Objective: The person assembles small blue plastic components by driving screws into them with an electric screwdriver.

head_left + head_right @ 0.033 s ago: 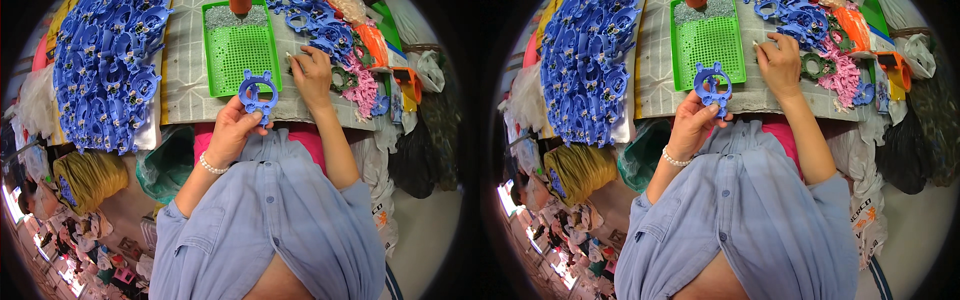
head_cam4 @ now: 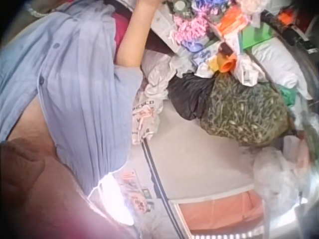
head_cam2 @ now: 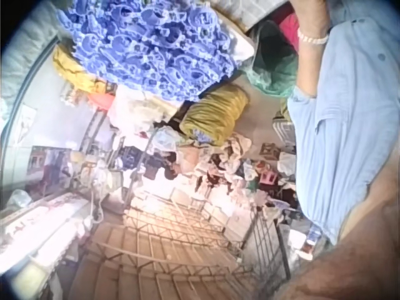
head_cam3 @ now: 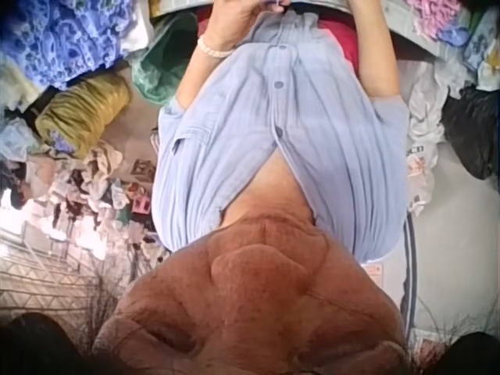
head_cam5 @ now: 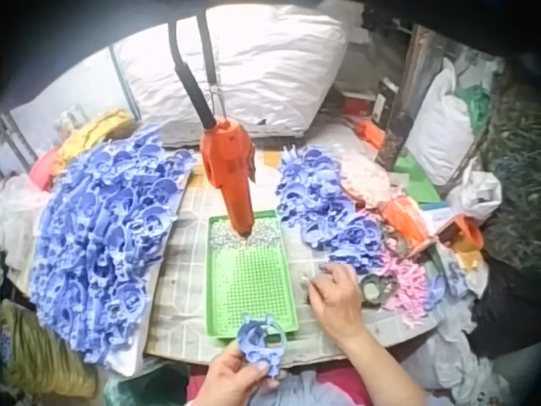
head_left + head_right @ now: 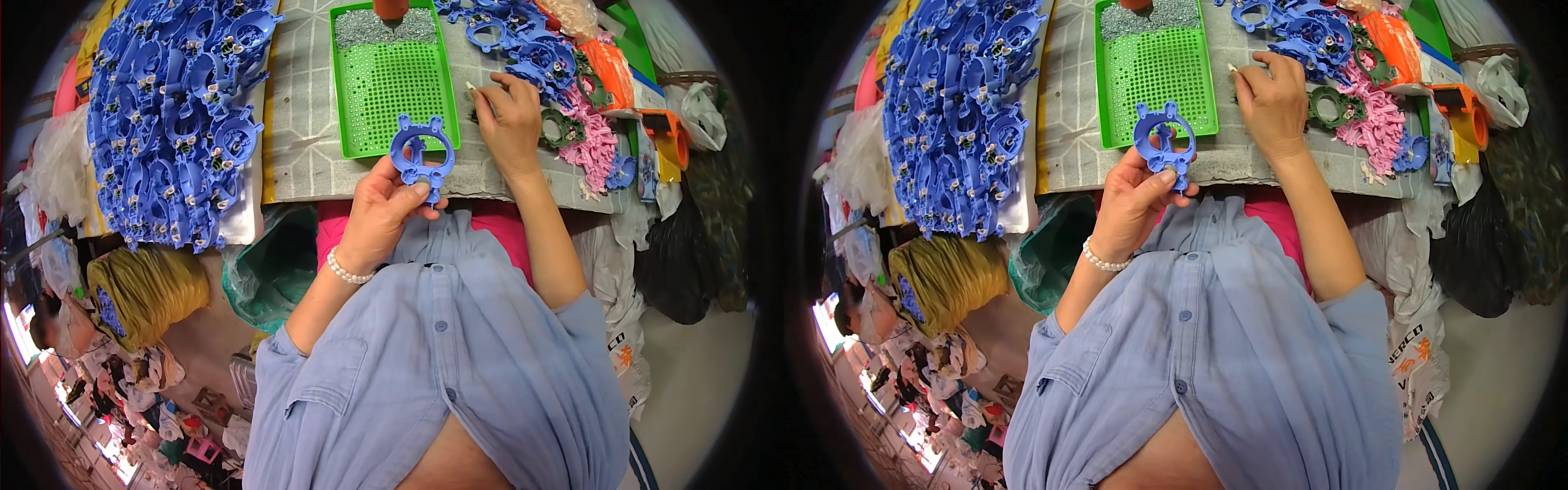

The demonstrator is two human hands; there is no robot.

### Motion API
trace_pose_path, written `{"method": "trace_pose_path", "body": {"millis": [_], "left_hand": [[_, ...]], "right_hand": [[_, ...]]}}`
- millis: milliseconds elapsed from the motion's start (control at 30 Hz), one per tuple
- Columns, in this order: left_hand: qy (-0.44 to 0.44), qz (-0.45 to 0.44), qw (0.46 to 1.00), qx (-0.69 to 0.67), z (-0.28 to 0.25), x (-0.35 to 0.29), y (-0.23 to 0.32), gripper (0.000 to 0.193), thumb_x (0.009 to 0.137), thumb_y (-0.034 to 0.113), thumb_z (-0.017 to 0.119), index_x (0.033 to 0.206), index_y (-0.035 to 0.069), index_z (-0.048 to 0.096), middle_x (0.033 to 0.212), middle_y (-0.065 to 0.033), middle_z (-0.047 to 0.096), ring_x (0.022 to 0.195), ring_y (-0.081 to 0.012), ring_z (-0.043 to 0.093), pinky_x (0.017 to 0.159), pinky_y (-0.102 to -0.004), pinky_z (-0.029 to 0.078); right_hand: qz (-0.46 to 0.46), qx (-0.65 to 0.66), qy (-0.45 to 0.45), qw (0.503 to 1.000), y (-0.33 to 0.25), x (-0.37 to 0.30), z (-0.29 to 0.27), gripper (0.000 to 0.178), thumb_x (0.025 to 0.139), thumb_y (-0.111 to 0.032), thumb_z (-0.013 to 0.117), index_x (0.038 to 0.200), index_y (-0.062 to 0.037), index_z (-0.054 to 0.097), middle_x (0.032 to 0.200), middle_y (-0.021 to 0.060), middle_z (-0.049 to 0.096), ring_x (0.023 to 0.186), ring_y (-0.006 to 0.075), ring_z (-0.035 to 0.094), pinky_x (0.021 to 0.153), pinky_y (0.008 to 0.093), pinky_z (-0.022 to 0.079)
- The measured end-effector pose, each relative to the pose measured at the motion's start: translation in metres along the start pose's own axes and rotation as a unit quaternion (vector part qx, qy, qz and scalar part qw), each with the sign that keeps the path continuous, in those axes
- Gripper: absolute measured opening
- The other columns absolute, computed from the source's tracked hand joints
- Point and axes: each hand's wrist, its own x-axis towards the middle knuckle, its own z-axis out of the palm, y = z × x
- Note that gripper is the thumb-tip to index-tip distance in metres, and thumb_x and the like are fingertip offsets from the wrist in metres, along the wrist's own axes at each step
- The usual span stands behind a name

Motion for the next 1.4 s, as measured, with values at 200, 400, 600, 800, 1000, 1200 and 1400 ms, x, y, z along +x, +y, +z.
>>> {"method": "trace_pose_path", "body": {"millis": [200, 400, 600, 800, 1000, 1200, 1400], "left_hand": [[0.03, 0.028, 0.997, 0.061, 0.009, 0.003, -0.001, 0.035, 0.089, 0.005, 0.056, 0.123, 0.004, 0.048, 0.107, -0.0086, 0.061, 0.083, -0.0164, 0.064, 0.067, -0.025, 0.055], [-0.039, -0.004, 0.999, 0.028, 0.019, 0.002, 0.006, 0.053, 0.088, 0.003, 0.056, 0.135, 0.007, 0.034, 0.108, -0.0104, 0.06, 0.081, -0.019, 0.065, 0.066, -0.0269, 0.056], [-0.093, -0.032, 0.995, 0.029, 0.022, 0.0, 0.01, 0.056, 0.088, 0.001, 0.055, 0.138, 0.009, 0.031, 0.11, -0.0224, 0.058, 0.085, -0.0283, 0.067, 0.066, -0.0279, 0.059], [-0.087, -0.064, 0.993, -0.044, 0.016, -0.004, 0.006, 0.051, 0.092, 0.01, 0.053, 0.138, 0.008, 0.033, 0.111, -0.0234, 0.058, 0.083, -0.0297, 0.068, 0.065, -0.028, 0.059], [-0.1, -0.072, 0.987, -0.099, 0.008, -0.004, 0.004, 0.046, 0.096, 0.021, 0.047, 0.137, 0.007, 0.034, 0.109, -0.0209, 0.059, 0.08, -0.0296, 0.068, 0.065, -0.0303, 0.059], [-0.086, -0.063, 0.993, -0.059, 0.0, 0.001, 0.001, 0.038, 0.096, 0.019, 0.047, 0.131, 0.004, 0.043, 0.104, -0.0175, 0.062, 0.078, -0.0258, 0.067, 0.061, -0.0307, 0.057], [-0.136, -0.074, 0.972, -0.179, -0.013, 0.004, -0.012, 0.045, 0.092, 0.029, 0.054, 0.129, 0.008, 0.04, 0.1, -0.0291, 0.059, 0.07, -0.0298, 0.064, 0.057, -0.0318, 0.055]], "right_hand": [[-0.038, -0.04, -0.025, 0.998, -0.02, 0.01, -0.028, 0.019, 0.072, -0.011, 0.07, 0.089, -0.005, 0.068, 0.108, 0.0111, 0.058, 0.101, 0.0327, 0.048, 0.082, 0.0416, 0.043], [0.31, 0.502, -0.282, 0.756, -0.039, -0.006, -0.06, 0.024, 0.084, -0.016, 0.066, 0.103, -0.0008, 0.065, 0.092, 0.0031, 0.065, 0.081, 0.0109, 0.058, 0.071, 0.0255, 0.047], [0.33, 0.656, -0.342, 0.586, -0.036, -0.026, -0.051, 0.025, 0.085, -0.018, 0.067, 0.103, -0.0016, 0.062, 0.083, -0.0003, 0.063, 0.065, 0.0055, 0.052, 0.061, 0.0187, 0.045], [0.324, 0.666, -0.324, 0.588, -0.043, -0.031, -0.054, 0.027, 0.085, -0.02, 0.068, 0.103, -0.0015, 0.062, 0.085, -0.0002, 0.063, 0.068, 0.0051, 0.052, 0.063, 0.0187, 0.045], [0.323, 0.668, -0.293, 0.602, -0.05, -0.035, -0.057, 0.022, 0.085, -0.014, 0.067, 0.102, -0.0005, 0.063, 0.087, 0.001, 0.064, 0.078, 0.0076, 0.058, 0.069, 0.0202, 0.047], [0.324, 0.657, -0.278, 0.622, -0.058, -0.034, -0.062, 0.015, 0.083, -0.004, 0.066, 0.096, 0.0033, 0.063, 0.079, 0.0035, 0.064, 0.072, 0.0091, 0.06, 0.066, 0.0221, 0.049], [0.274, 0.601, -0.247, 0.709, -0.063, -0.031, -0.072, 0.016, 0.08, -0.007, 0.07, 0.093, 0.0007, 0.064, 0.085, 0.002, 0.063, 0.078, 0.0083, 0.058, 0.071, 0.0226, 0.046]]}}
